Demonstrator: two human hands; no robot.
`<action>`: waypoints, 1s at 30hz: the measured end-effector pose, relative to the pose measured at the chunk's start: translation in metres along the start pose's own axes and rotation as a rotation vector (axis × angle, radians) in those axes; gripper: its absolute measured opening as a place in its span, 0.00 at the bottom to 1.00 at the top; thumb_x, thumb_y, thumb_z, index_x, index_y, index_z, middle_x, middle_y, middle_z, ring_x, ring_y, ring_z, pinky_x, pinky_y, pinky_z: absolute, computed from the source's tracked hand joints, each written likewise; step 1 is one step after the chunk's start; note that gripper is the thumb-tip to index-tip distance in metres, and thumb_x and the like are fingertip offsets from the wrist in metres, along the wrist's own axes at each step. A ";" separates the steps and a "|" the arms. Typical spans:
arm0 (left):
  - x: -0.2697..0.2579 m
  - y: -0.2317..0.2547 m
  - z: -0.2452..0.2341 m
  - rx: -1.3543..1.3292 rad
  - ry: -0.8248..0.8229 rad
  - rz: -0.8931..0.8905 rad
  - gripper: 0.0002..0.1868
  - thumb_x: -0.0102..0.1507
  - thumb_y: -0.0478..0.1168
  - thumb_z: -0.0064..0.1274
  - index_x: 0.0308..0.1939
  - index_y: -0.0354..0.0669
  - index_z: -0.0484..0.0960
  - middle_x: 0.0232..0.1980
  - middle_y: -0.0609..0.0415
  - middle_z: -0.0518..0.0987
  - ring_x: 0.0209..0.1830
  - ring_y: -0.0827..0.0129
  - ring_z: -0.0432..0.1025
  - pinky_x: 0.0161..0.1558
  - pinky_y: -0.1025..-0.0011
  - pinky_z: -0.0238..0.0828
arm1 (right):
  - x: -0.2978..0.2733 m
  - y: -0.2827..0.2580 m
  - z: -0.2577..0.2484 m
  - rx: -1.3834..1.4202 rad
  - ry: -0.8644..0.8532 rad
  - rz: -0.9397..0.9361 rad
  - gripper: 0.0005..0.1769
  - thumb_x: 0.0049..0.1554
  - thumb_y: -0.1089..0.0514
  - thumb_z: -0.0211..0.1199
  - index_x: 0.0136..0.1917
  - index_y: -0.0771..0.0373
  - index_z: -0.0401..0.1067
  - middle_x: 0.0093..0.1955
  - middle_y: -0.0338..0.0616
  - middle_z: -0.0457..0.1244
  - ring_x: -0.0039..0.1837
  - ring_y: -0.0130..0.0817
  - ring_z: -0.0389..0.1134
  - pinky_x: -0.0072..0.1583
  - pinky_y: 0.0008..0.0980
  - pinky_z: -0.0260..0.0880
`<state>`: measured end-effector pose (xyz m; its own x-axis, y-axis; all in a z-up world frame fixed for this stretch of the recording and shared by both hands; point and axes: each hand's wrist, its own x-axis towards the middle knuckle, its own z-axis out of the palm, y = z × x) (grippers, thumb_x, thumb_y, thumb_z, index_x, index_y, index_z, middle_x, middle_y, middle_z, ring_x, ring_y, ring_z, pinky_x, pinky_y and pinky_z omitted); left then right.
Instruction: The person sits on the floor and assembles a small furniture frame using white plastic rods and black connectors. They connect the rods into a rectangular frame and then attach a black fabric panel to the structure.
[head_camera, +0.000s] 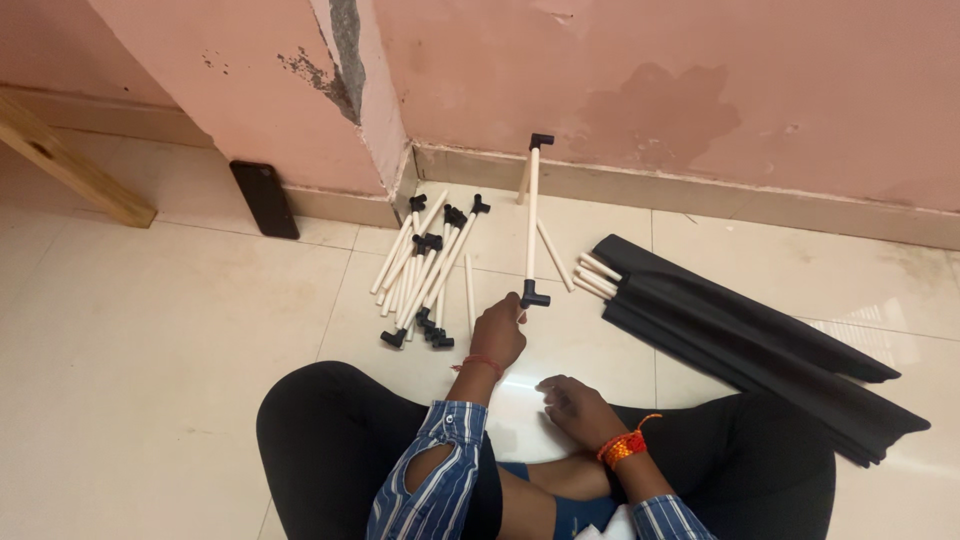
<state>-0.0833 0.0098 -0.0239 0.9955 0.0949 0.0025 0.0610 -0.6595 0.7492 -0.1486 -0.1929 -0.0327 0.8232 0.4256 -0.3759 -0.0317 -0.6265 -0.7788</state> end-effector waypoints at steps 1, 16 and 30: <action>0.000 -0.001 0.000 0.000 -0.004 -0.002 0.10 0.56 0.24 0.48 0.37 0.41 0.73 0.38 0.44 0.82 0.43 0.44 0.77 0.44 0.53 0.73 | 0.000 -0.001 0.000 -0.011 -0.005 0.010 0.20 0.53 0.61 0.65 0.60 0.56 0.74 0.51 0.41 0.71 0.56 0.31 0.73 0.61 0.31 0.73; 0.006 -0.009 0.004 -0.056 -0.004 -0.013 0.08 0.56 0.25 0.48 0.38 0.38 0.75 0.37 0.44 0.82 0.42 0.47 0.78 0.45 0.56 0.75 | 0.004 0.012 0.007 0.183 0.075 -0.110 0.26 0.55 0.58 0.62 0.66 0.57 0.67 0.59 0.41 0.69 0.59 0.33 0.73 0.60 0.34 0.76; -0.034 0.031 0.002 -0.145 -0.370 0.176 0.18 0.53 0.33 0.58 0.46 0.35 0.74 0.47 0.37 0.80 0.51 0.43 0.75 0.51 0.56 0.72 | 0.008 0.011 -0.018 0.804 0.403 -0.113 0.32 0.64 0.40 0.55 0.70 0.64 0.71 0.64 0.45 0.69 0.63 0.34 0.67 0.54 0.33 0.69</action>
<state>-0.1148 -0.0158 -0.0020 0.9505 -0.3005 -0.0792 -0.0966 -0.5280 0.8437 -0.1319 -0.2079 -0.0353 0.9766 0.1014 -0.1898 -0.2010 0.1143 -0.9729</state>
